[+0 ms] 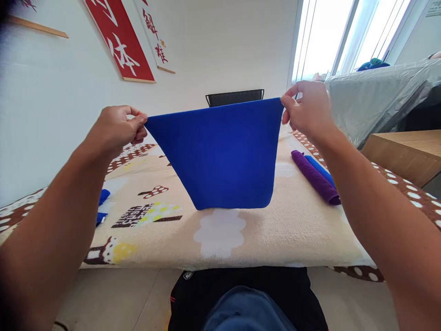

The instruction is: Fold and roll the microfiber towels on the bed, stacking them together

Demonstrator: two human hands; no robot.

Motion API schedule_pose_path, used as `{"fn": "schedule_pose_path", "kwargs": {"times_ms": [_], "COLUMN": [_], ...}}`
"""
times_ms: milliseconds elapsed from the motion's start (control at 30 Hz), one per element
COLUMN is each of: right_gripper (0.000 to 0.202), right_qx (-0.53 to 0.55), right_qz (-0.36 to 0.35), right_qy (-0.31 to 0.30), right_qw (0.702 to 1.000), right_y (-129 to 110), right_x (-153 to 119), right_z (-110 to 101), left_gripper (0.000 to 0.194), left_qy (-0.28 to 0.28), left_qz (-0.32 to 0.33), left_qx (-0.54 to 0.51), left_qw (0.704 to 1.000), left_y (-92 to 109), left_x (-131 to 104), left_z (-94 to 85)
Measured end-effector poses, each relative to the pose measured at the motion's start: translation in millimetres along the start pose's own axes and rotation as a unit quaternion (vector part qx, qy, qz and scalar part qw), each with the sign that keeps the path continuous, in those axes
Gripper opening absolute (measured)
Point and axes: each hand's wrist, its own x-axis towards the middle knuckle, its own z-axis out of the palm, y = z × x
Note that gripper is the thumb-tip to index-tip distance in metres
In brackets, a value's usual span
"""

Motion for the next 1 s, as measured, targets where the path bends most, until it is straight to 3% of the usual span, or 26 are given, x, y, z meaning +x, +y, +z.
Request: {"fn": "schedule_pose_path", "kwargs": {"times_ms": [133,333,533,633,733,867,1000], "right_gripper": [0.020,0.019,0.025,0.023,0.022,0.022,0.027], "right_qx": [-0.031,0.032,0.030,0.037,0.085,0.121,0.103], "right_qz": [0.053,0.090,0.177,0.167,0.108,0.056,0.025], "right_qy": [0.001,-0.040,-0.085,-0.034,0.023,0.034,-0.005], "right_qw": [0.998,0.995,0.980,0.985,0.990,0.991,0.994], "right_y": [-4,-3,26,39,49,68,97], "right_x": [0,3,23,34,36,21,-28], "right_z": [3,11,36,48,53,48,29], "left_gripper": [0.011,0.016,0.030,0.040,0.035,0.032,0.029], "left_qy": [-0.033,-0.068,-0.065,-0.035,0.031,0.067,-0.002], "left_qz": [-0.097,-0.131,-0.174,-0.155,-0.096,-0.017,0.026], "left_qx": [0.016,-0.037,-0.118,-0.175,-0.209,-0.187,-0.147], "left_qw": [0.995,0.988,0.975,0.972,0.973,0.980,0.989], "left_y": [15,23,-12,-30,-35,-38,-60], "left_x": [-3,-4,14,25,26,0,-67], "left_z": [-2.5,4.9,51.0,73.3,84.6,83.4,68.7]}}
